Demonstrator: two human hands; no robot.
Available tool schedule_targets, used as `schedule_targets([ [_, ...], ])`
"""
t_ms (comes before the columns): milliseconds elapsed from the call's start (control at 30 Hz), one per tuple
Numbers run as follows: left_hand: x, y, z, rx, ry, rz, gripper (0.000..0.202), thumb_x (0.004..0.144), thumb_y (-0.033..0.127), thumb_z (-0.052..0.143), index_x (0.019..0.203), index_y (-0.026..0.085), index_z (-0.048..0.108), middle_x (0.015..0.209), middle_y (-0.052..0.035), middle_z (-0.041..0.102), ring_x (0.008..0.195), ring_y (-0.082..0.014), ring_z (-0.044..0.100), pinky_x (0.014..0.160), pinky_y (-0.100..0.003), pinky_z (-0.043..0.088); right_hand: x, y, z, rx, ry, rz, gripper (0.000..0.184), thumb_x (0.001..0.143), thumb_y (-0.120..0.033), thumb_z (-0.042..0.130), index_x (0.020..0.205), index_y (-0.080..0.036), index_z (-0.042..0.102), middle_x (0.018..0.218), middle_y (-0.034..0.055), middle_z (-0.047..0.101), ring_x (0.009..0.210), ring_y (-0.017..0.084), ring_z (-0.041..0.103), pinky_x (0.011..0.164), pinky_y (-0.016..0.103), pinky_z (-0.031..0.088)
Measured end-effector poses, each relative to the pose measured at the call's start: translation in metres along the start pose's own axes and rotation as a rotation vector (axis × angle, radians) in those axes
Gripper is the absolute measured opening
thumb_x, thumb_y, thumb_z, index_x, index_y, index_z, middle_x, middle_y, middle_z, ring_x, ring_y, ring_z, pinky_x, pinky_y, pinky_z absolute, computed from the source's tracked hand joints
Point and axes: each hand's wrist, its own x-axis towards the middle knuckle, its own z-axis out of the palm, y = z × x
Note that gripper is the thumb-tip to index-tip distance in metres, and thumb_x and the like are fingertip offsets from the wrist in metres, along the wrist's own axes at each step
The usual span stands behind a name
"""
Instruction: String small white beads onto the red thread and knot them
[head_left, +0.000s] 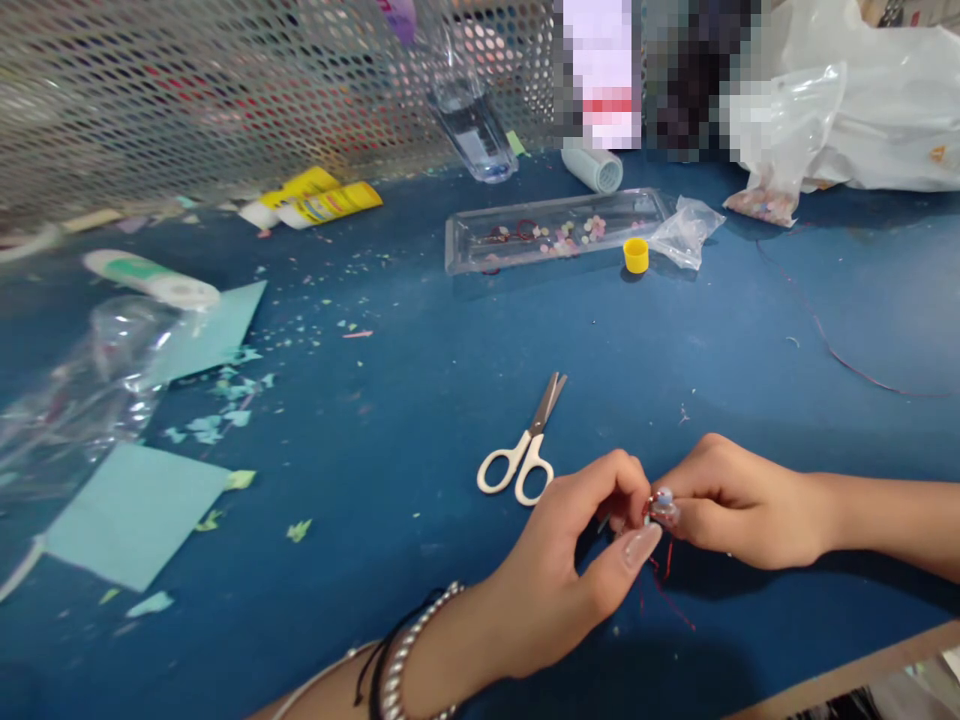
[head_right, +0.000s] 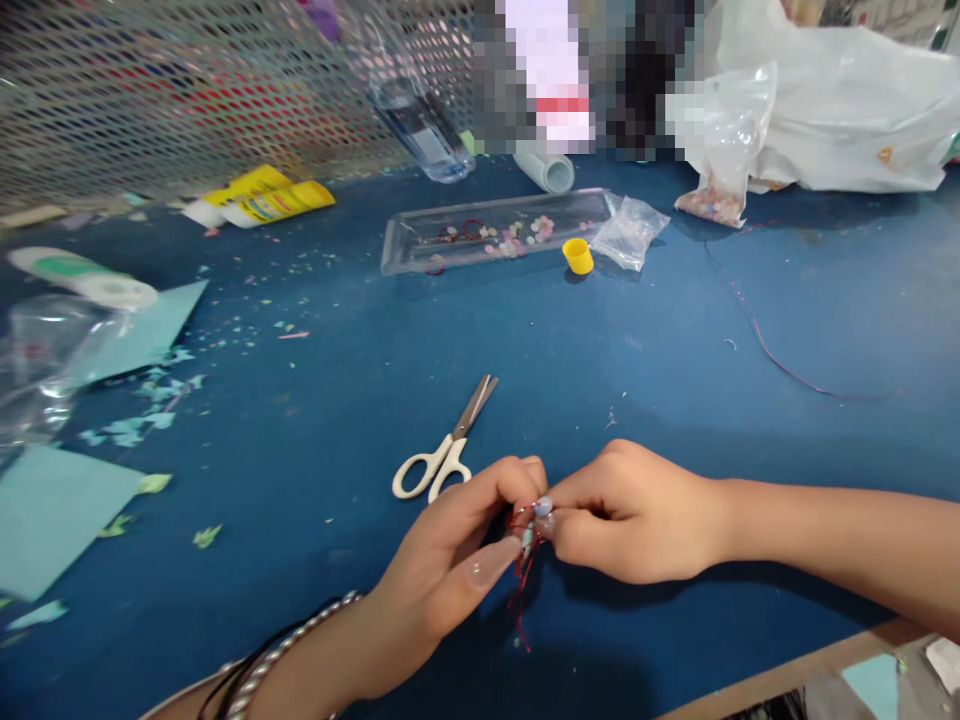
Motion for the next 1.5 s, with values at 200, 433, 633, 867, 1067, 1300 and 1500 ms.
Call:
schedule_targets([
  [200, 0.0007, -0.0022, 0.0024, 0.037, 0.024, 0.007, 0.015, 0.083, 0.02, 0.044, 0.068, 0.019, 0.04, 0.062, 0.005, 0.039, 0.056, -0.0096, 0.036, 0.052, -0.022, 0.031, 0.0004, -0.0002, 0.0016, -0.111, -0.001, -0.03, 0.022, 0.079, -0.015, 0.037, 0.057, -0.017, 0.034, 0.052, -0.0064, 0.024, 0.047, 0.006, 0.022, 0.045, 0.018, 0.023],
  [433, 0.0037, -0.0016, 0.0036, 0.13, 0.062, 0.039, 0.019, 0.082, 0.015, 0.037, 0.064, 0.019, 0.039, 0.059, 0.0052, 0.037, 0.053, -0.0095, 0.035, 0.05, -0.022, 0.031, 0.0003, 0.0004, 0.0034, -0.153, 0.023, -0.072, 0.025, 0.08, -0.014, 0.038, 0.057, -0.018, 0.031, 0.05, -0.007, 0.025, 0.045, 0.005, 0.022, 0.044, 0.018, 0.022],
  [633, 0.0022, -0.0029, 0.0047, 0.187, 0.096, 0.151, 0.016, 0.08, 0.011, 0.041, 0.067, 0.019, 0.04, 0.06, 0.0062, 0.037, 0.052, -0.0071, 0.035, 0.049, -0.018, 0.032, 0.0004, -0.0005, 0.0027, -0.161, 0.021, -0.041, 0.024, 0.081, -0.015, 0.038, 0.057, -0.017, 0.034, 0.05, -0.0062, 0.028, 0.045, 0.005, 0.024, 0.044, 0.017, 0.023],
  [867, 0.0036, -0.0016, 0.0039, 0.255, 0.149, 0.164, 0.017, 0.08, 0.009, 0.04, 0.066, 0.019, 0.041, 0.058, 0.0062, 0.038, 0.051, -0.0068, 0.037, 0.049, -0.018, 0.033, 0.0001, -0.0009, 0.0023, -0.145, 0.021, -0.073, 0.025, 0.083, -0.015, 0.037, 0.058, -0.017, 0.033, 0.051, -0.0065, 0.026, 0.046, 0.005, 0.023, 0.045, 0.017, 0.023],
  [1067, 0.0036, -0.0006, 0.0043, 0.362, 0.187, 0.153, 0.019, 0.079, 0.011, 0.038, 0.062, 0.018, 0.039, 0.056, 0.0056, 0.038, 0.051, -0.0076, 0.038, 0.049, -0.019, 0.034, -0.0008, -0.0007, 0.0035, -0.169, 0.035, -0.069, 0.024, 0.083, -0.016, 0.037, 0.06, -0.017, 0.033, 0.051, -0.0063, 0.028, 0.045, 0.005, 0.024, 0.045, 0.018, 0.023],
  [1300, -0.0004, -0.0058, 0.0066, 0.56, 0.228, 0.061, 0.021, 0.08, 0.013, 0.039, 0.059, 0.018, 0.038, 0.056, 0.0044, 0.039, 0.051, -0.0093, 0.039, 0.048, -0.023, 0.031, 0.0004, -0.0036, 0.002, -0.224, 0.013, -0.065, 0.023, 0.085, -0.015, 0.037, 0.062, -0.017, 0.033, 0.054, -0.0054, 0.032, 0.048, 0.006, 0.027, 0.048, 0.019, 0.025],
  [1500, -0.0005, -0.001, 0.0019, 0.343, 0.114, 0.091, 0.019, 0.084, 0.016, 0.034, 0.067, 0.019, 0.041, 0.06, 0.0035, 0.042, 0.054, -0.0104, 0.041, 0.051, -0.023, 0.035, -0.0007, -0.0019, 0.0005, -0.102, 0.019, -0.018, 0.028, 0.087, -0.019, 0.037, 0.059, -0.017, 0.033, 0.053, -0.0065, 0.027, 0.047, 0.005, 0.024, 0.046, 0.018, 0.024],
])
